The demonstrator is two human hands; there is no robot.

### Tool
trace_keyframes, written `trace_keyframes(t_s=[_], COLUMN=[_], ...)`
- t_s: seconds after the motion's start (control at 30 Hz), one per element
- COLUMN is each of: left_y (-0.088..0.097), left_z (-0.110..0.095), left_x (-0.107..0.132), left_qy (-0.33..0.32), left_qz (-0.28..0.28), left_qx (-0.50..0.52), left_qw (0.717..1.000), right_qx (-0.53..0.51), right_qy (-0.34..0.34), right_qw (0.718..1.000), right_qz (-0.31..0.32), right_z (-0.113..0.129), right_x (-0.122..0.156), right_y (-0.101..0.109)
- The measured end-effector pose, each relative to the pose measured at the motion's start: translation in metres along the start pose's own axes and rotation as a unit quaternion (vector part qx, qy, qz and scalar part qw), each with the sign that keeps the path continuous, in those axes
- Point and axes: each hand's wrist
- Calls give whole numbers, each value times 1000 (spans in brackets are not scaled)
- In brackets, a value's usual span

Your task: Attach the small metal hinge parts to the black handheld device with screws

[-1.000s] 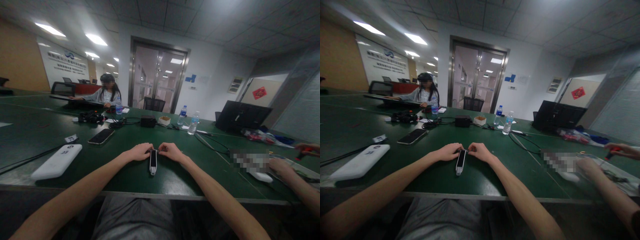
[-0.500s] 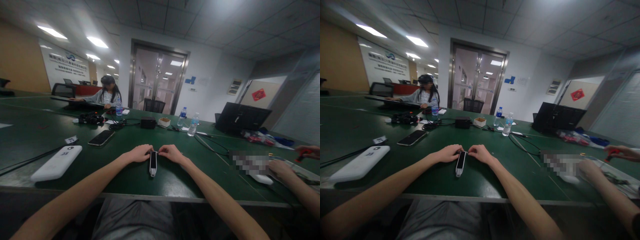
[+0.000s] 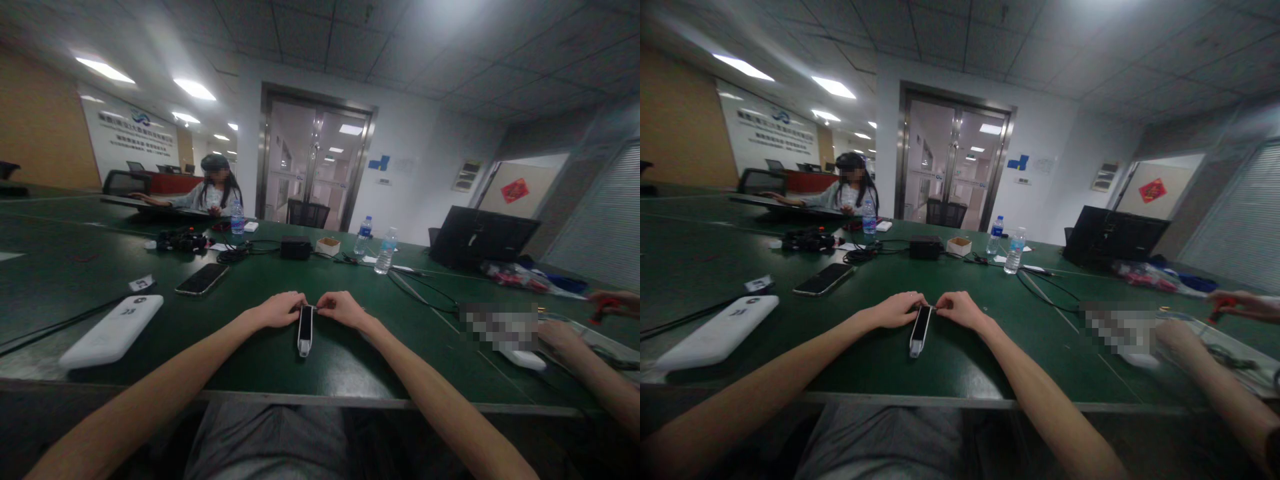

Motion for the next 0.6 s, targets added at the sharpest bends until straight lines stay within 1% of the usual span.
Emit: trace_keyframes(t_s=[0.2, 0.43, 0.6], left_y=[1, 4, 4], left_z=[-2, -4, -3], left_x=[0, 2, 1], left_qy=[1, 4, 6], left_qz=[-6, 0, 3], left_qx=[0, 2, 6], left_qw=[1000, 1000, 1000], right_qx=[5, -41, -66], right_qy=[13, 9, 9], right_qw=[1000, 999, 998], right_qz=[-8, 6, 5], right_z=[-2, -1, -2], right_x=[1, 1, 1], right_y=[4, 6, 6])
Point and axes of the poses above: each hand's wrist, its own x-axis away from the middle knuckle, its own y-axis out of the back of the hand, z = x × y, and after that the axes turned 1 degree about -x, right-handed
